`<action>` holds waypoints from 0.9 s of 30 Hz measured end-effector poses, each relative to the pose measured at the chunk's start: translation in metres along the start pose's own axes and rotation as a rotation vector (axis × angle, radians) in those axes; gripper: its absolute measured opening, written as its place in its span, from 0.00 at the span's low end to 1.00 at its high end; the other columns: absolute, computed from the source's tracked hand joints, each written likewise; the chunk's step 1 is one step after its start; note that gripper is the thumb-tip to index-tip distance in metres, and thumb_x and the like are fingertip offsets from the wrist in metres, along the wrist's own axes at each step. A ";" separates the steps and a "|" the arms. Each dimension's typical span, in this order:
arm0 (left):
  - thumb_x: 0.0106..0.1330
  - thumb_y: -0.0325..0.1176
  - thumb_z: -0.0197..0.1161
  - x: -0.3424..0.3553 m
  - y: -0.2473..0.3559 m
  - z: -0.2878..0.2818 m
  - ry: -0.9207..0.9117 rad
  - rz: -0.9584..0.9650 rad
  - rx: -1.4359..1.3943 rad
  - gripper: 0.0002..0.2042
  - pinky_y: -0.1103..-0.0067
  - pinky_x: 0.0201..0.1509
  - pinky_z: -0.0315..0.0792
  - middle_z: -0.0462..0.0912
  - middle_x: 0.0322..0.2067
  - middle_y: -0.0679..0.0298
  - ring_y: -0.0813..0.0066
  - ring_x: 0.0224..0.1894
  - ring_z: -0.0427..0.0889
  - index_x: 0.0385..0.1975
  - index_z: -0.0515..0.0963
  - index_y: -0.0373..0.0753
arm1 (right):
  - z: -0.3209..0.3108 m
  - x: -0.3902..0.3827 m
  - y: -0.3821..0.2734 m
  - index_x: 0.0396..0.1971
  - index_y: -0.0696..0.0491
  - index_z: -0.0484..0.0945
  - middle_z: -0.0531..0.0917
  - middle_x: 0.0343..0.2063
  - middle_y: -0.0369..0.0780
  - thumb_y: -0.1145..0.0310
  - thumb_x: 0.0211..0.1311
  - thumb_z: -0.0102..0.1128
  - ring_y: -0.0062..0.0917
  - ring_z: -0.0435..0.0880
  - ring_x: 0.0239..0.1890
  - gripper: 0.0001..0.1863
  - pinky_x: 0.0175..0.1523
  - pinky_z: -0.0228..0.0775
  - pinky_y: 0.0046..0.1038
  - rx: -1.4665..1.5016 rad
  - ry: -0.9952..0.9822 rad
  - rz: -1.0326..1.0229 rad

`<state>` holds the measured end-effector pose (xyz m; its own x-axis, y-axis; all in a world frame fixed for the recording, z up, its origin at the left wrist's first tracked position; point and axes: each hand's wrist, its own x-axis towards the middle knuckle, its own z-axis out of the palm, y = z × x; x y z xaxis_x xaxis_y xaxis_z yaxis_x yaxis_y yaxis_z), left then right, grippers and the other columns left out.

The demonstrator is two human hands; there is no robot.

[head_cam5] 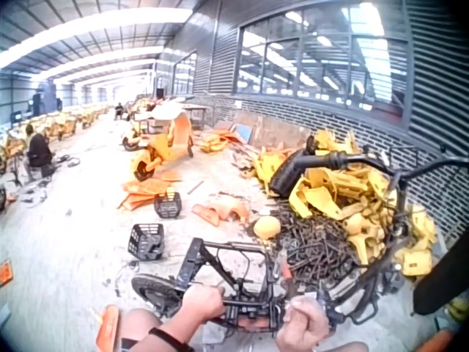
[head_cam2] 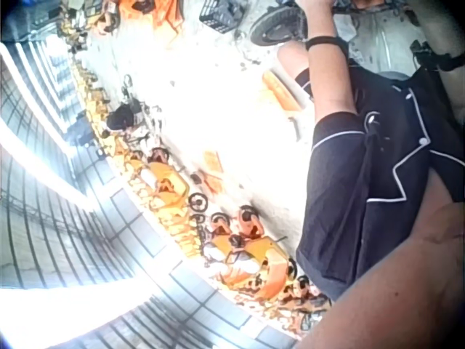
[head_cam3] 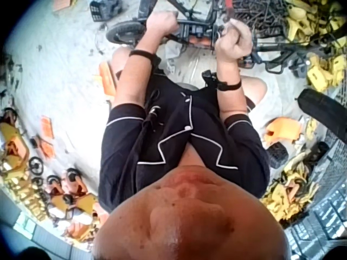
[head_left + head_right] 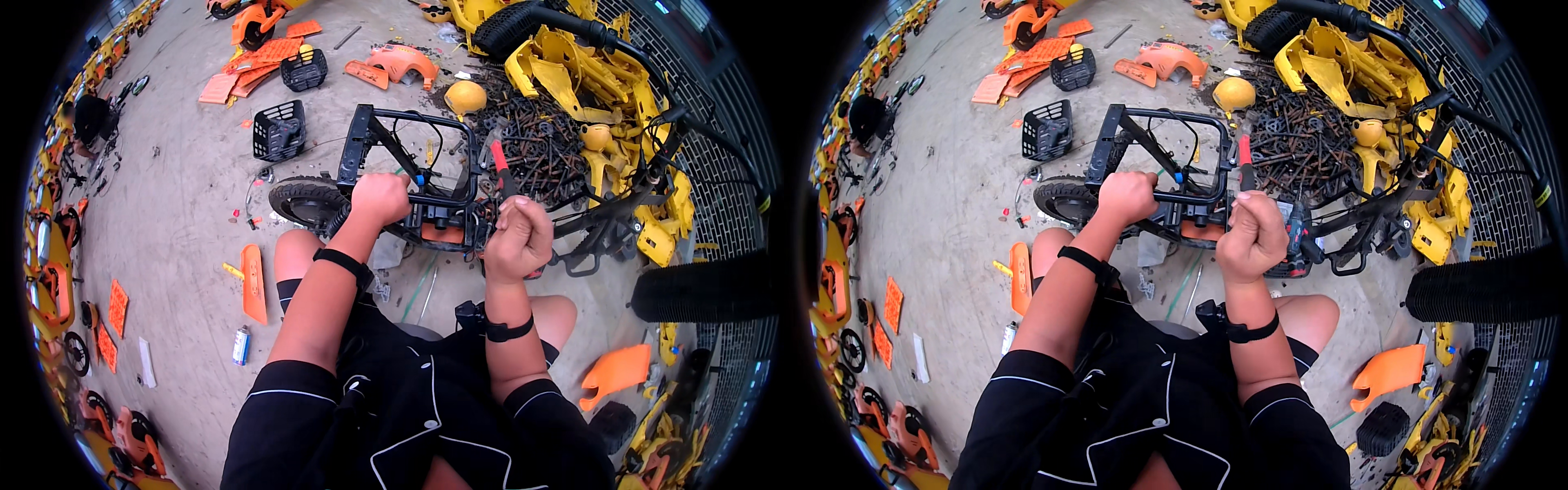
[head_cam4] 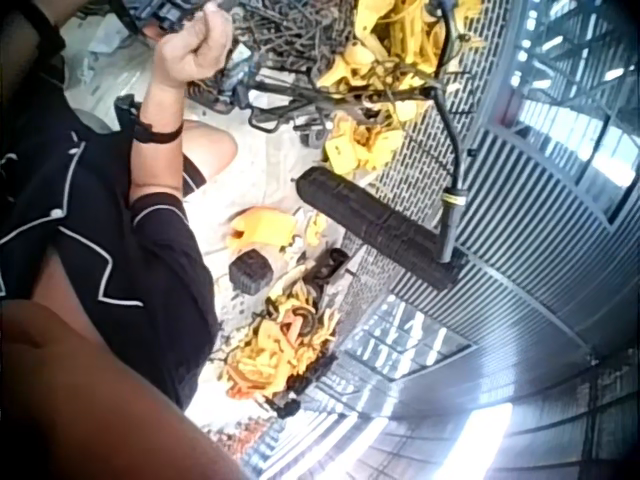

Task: The person uses a hammer to strike a component on a motorcycle frame, then uses a power drill to drive fasteners into the frame.

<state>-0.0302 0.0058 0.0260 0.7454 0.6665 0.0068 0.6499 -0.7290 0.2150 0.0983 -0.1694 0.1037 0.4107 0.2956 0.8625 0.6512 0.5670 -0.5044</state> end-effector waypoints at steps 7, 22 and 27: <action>0.52 0.38 0.63 -0.002 0.000 0.000 0.023 0.002 -0.004 0.12 0.62 0.41 0.80 0.88 0.31 0.55 0.54 0.37 0.88 0.34 0.84 0.43 | -0.009 0.009 0.001 0.45 0.58 0.78 0.76 0.24 0.36 0.81 0.74 0.50 0.18 0.71 0.24 0.08 0.31 0.66 0.20 0.054 0.007 -0.009; 0.56 0.37 0.60 0.026 -0.009 -0.013 0.001 -0.034 0.010 0.14 0.61 0.46 0.81 0.89 0.37 0.54 0.54 0.42 0.88 0.40 0.85 0.45 | -0.011 0.258 0.020 0.44 0.60 0.81 0.69 0.20 0.32 0.77 0.73 0.47 0.17 0.65 0.16 0.11 0.24 0.63 0.24 0.310 0.070 0.285; 0.55 0.37 0.61 0.005 0.000 -0.002 0.009 -0.027 -0.022 0.12 0.62 0.47 0.81 0.89 0.37 0.54 0.54 0.42 0.88 0.37 0.85 0.44 | -0.018 0.201 -0.005 0.43 0.56 0.82 0.67 0.19 0.33 0.78 0.72 0.49 0.17 0.63 0.16 0.11 0.25 0.63 0.25 0.408 0.004 0.232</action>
<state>-0.0267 0.0090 0.0284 0.7263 0.6873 0.0096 0.6662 -0.7073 0.2364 0.1887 -0.1270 0.2787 0.5186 0.4479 0.7283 0.2385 0.7422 -0.6263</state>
